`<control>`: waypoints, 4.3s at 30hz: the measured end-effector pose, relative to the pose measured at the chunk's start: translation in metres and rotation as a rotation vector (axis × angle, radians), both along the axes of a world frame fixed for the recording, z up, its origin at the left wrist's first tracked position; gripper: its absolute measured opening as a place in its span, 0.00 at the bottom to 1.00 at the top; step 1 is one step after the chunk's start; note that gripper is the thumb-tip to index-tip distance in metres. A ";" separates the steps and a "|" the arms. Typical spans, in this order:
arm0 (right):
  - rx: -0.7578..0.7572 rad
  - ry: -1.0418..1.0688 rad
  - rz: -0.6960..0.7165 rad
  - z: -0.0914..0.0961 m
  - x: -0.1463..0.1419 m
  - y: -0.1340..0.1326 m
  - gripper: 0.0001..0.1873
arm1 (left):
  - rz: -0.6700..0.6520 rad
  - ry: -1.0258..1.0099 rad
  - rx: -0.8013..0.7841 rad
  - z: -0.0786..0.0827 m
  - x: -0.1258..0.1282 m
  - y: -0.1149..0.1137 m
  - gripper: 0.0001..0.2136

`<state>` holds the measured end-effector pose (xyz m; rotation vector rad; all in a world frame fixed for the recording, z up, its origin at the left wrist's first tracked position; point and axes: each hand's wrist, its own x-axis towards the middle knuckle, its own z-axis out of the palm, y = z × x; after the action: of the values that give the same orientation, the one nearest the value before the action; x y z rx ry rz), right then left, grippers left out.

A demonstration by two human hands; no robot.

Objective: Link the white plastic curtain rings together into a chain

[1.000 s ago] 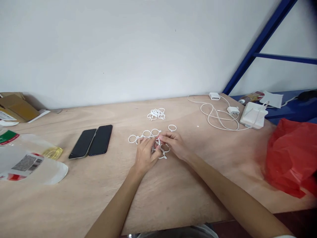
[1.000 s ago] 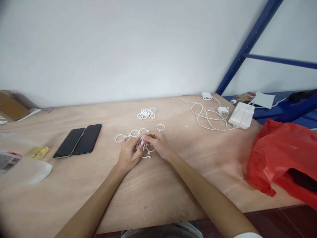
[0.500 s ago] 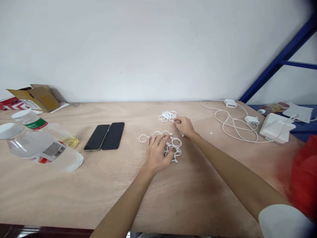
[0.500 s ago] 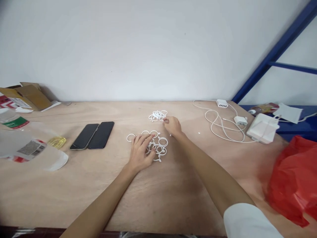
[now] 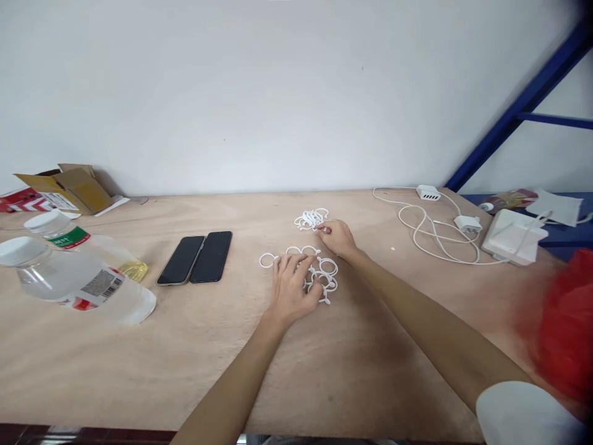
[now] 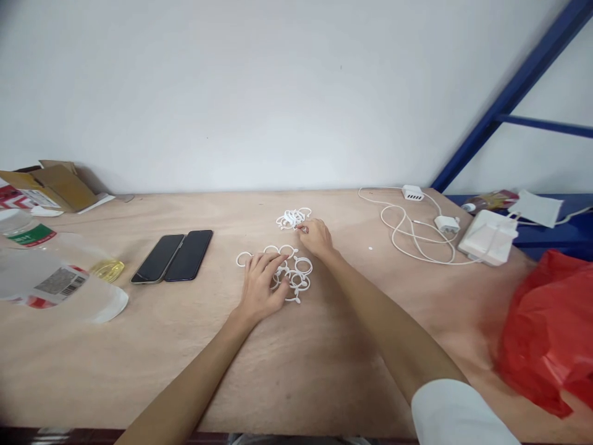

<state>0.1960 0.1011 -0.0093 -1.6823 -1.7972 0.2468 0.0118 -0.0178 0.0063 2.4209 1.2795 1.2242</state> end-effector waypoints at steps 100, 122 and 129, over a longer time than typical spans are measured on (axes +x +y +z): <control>-0.060 0.851 0.249 0.031 -0.024 -0.127 0.10 | -0.207 -0.232 -0.154 0.003 -0.002 0.001 0.10; 0.064 0.308 -0.087 0.020 0.026 -0.048 0.12 | -0.029 -0.122 -0.064 -0.001 0.001 0.001 0.20; -0.410 1.114 0.235 0.055 -0.037 -0.124 0.13 | 0.025 -0.247 -0.035 -0.003 0.000 0.002 0.24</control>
<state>0.1588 -0.0225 0.0461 -1.1300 -1.0805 1.4121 0.0119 -0.0154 0.0029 2.1537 1.2492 1.4420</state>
